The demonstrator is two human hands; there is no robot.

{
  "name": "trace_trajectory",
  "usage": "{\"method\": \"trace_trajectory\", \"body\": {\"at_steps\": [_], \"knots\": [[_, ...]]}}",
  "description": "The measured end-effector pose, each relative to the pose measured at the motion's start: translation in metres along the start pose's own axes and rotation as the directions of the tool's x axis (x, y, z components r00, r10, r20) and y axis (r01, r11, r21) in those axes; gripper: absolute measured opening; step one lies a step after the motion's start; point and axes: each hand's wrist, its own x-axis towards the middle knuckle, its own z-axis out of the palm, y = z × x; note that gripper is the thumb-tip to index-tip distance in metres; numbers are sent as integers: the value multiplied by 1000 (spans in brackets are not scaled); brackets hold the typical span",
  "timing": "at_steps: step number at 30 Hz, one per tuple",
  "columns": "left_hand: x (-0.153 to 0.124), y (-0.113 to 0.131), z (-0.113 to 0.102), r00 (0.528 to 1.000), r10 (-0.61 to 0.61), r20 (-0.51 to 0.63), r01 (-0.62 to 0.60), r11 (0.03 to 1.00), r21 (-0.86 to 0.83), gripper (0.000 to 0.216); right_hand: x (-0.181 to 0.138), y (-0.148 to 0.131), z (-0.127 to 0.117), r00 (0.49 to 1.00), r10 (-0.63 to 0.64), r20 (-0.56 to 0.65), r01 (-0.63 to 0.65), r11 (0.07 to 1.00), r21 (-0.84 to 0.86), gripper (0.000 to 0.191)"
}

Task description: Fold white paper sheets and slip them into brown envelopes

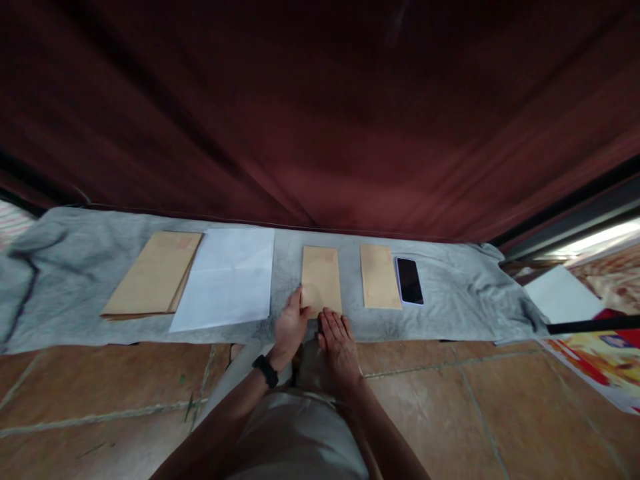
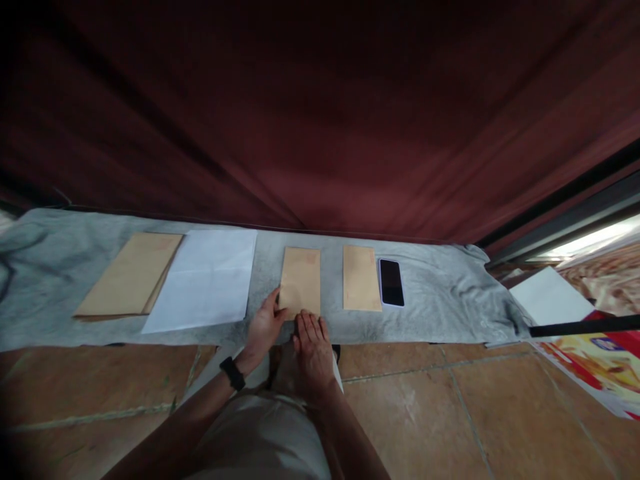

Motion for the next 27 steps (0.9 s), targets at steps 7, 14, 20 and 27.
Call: {"method": "trace_trajectory", "body": {"at_steps": [7,14,20,27], "knots": [[-34,-17,2,905,390,171,-404,913,58,39,-1,-4,2,999,33,-12,-33,999,-20,54],[-42,-26,4,850,437,295,-473,879,58,48,-9,1,-3,994,111,-24,-112,992,-52,50],[-43,-23,7,845,443,299,-485,871,82,51,-13,12,-8,986,145,-82,-150,987,-63,47],[-45,-25,8,828,455,327,-530,826,193,56,-4,4,2,999,44,-28,-44,999,-19,54]]}}
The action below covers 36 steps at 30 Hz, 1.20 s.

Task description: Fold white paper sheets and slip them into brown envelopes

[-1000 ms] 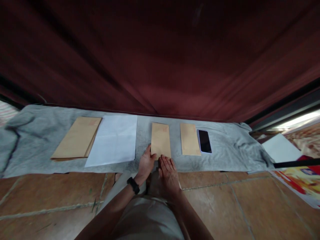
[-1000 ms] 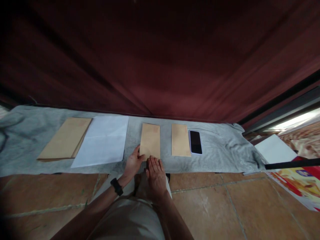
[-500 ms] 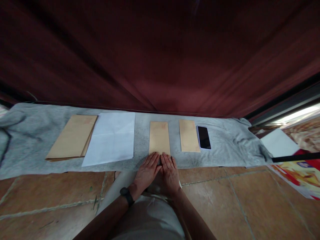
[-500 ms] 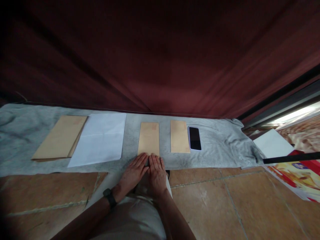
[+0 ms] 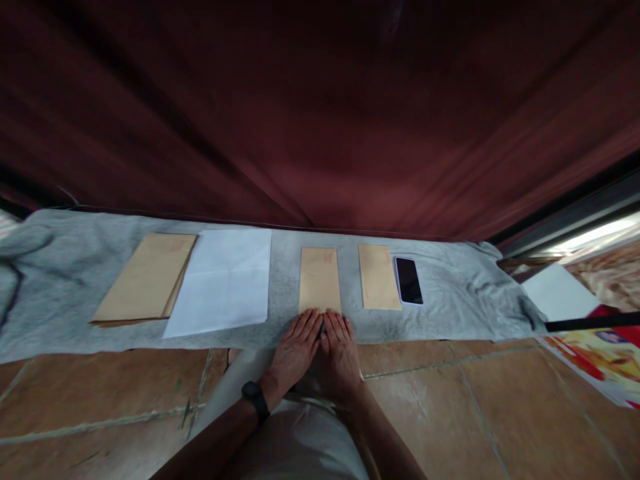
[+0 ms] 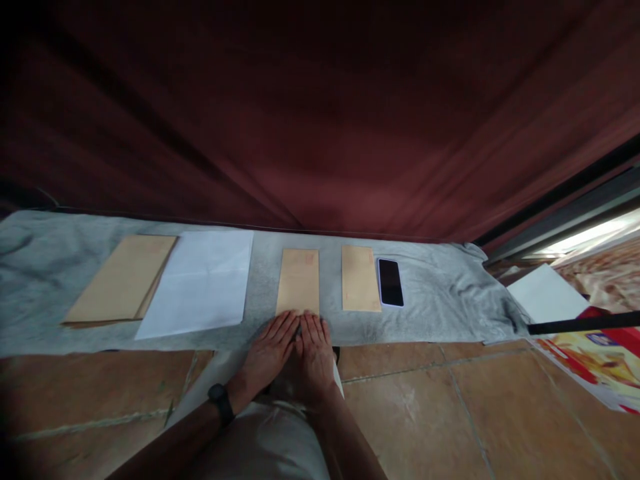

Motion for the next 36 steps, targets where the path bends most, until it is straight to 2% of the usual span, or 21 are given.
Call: {"method": "trace_trajectory", "body": {"at_steps": [3,11,14,18,20,23,25,27,30,33,35,36], "knots": [[-4,-3,-2,1000,-8,-7,8,999,36,55,0,0,2,999,33,-30,-33,999,-8,53],[-8,-9,-2,981,-114,-157,117,993,12,43,-2,2,2,997,28,-71,-32,998,-55,51],[6,-10,-2,952,-190,-240,179,981,-69,37,-1,0,5,995,31,-92,-37,998,-58,51],[28,-17,-3,891,-300,-340,212,939,-272,47,-2,1,8,990,28,-137,-35,998,-52,52],[37,-20,-5,866,-381,-324,242,886,-395,51,-3,1,10,989,14,-150,-21,999,-45,52],[44,-18,-11,828,-512,-229,287,738,-611,57,0,0,11,983,20,-185,-28,999,-38,51],[46,-10,-16,810,-563,-165,294,633,-716,63,5,-3,12,977,39,-210,-47,998,-34,52],[48,2,-22,803,-581,-134,292,579,-761,70,11,-5,11,971,67,-228,-76,997,-31,53],[50,22,-31,821,-559,-120,260,552,-792,75,22,-4,5,970,126,-209,-131,991,-11,51],[54,37,-38,875,-477,-86,198,513,-835,69,34,3,-9,954,243,-175,-226,968,111,47],[55,40,-40,891,-445,-85,179,518,-836,64,41,11,-20,898,403,-177,-343,892,293,40],[55,39,-40,888,-450,-96,180,532,-827,61,44,14,-26,852,496,-168,-395,820,415,38]]}}
